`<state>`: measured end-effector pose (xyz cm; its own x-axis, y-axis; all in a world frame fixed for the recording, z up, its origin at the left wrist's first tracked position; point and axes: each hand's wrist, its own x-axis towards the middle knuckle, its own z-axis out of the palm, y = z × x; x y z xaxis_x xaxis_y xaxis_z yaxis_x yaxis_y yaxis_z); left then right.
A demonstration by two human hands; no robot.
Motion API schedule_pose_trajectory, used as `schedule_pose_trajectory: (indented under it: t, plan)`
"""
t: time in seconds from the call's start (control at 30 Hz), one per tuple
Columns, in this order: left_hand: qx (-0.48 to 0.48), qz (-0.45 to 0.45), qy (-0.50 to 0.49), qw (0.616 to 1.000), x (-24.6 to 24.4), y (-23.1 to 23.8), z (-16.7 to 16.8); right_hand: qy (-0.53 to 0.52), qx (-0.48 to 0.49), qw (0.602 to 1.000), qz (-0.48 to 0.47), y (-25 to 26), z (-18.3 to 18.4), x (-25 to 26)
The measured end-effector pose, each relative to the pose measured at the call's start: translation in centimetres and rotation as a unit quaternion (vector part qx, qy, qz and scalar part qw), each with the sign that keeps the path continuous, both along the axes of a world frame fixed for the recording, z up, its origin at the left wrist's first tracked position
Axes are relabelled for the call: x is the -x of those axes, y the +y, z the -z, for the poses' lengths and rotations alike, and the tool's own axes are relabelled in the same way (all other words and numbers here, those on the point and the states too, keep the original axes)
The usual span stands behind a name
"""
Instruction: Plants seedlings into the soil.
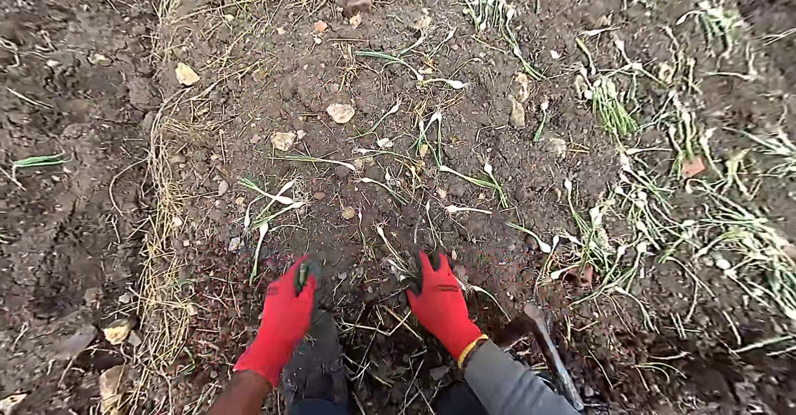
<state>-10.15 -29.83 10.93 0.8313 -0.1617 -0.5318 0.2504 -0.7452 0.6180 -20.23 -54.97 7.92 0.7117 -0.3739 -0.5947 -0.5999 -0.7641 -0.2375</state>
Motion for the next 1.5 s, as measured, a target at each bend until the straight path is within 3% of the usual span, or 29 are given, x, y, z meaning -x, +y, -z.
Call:
schedule_pose_trajectory:
  t: [0.13, 0.23, 0.33, 0.43, 0.5, 0.6, 0.67, 0.8, 0.97, 1.13, 1.2, 1.3, 1.37, 1.43, 1.5]
  plan:
    - [-0.054, 0.174, 0.033, 0.983, 1.8, -5.5, 0.6, 0.036, -0.081, 0.996, -0.014, -0.5, -1.4, -1.6]
    - [-0.078, 0.234, 0.057, 0.967, 2.6, -8.3, 0.7, -0.107, -0.166, 0.98, 0.034, -2.8, -4.4, -5.7]
    - [-0.11, 0.242, 0.075, 0.961, 2.5, -10.2, 0.9, -0.212, -0.205, 0.955, 0.016, -5.2, -9.2, -9.5]
    - [-0.141, 0.274, 0.09, 0.947, 2.6, -12.0, 2.3, -0.254, -0.164, 0.953, 0.021, -7.9, -12.5, -6.8]
    - [-0.143, 0.299, 0.105, 0.938, 2.8, -13.3, 3.0, -0.248, -0.09, 0.964, 0.046, -9.2, -11.3, -1.7]
    - [-0.105, 0.254, 0.094, 0.957, 2.8, -13.2, 3.6, -0.057, 0.026, 0.998, 0.003, -7.7, -8.4, 3.8]
    - [-0.046, 0.179, 0.055, 0.981, 2.1, -12.5, 2.8, 0.017, 0.085, 0.996, -0.024, -5.8, -7.7, 3.9]
    - [0.005, 0.086, -0.015, 0.996, -1.1, -11.2, -0.4, 0.124, 0.012, 0.992, 0.015, -4.6, -7.9, 0.5]
    - [0.027, -0.008, -0.036, 0.999, -6.6, -11.5, -1.3, 0.123, -0.048, 0.991, -0.028, -2.0, -6.9, -0.3]
    - [0.084, -0.088, -0.02, 0.992, -7.6, -12.1, -1.1, 0.107, -0.013, 0.994, 0.021, -1.2, -1.6, -0.9]
    - [0.159, -0.091, -0.025, 0.983, -8.4, -12.2, -1.7, 0.057, -0.027, 0.997, 0.043, -3.1, -3.3, -2.2]
    - [0.202, -0.055, -0.074, 0.975, -9.9, -11.9, -2.9, -0.174, -0.054, 0.982, 0.049, -6.7, -9.4, -4.0]
    - [0.091, -0.013, -0.131, 0.987, -10.2, -11.3, -3.1, -0.256, -0.064, 0.964, 0.029, -9.5, -13.1, -5.1]
    - [0.015, 0.073, -0.176, 0.982, -8.6, -10.8, -2.1, -0.255, -0.052, 0.965, 0.04, -12.0, -14.2, -4.1]
    - [-0.027, 0.186, -0.182, 0.965, -5.9, -10.6, 0.0, -0.16, -0.029, 0.985, 0.053, -13.7, -12.6, -1.0]
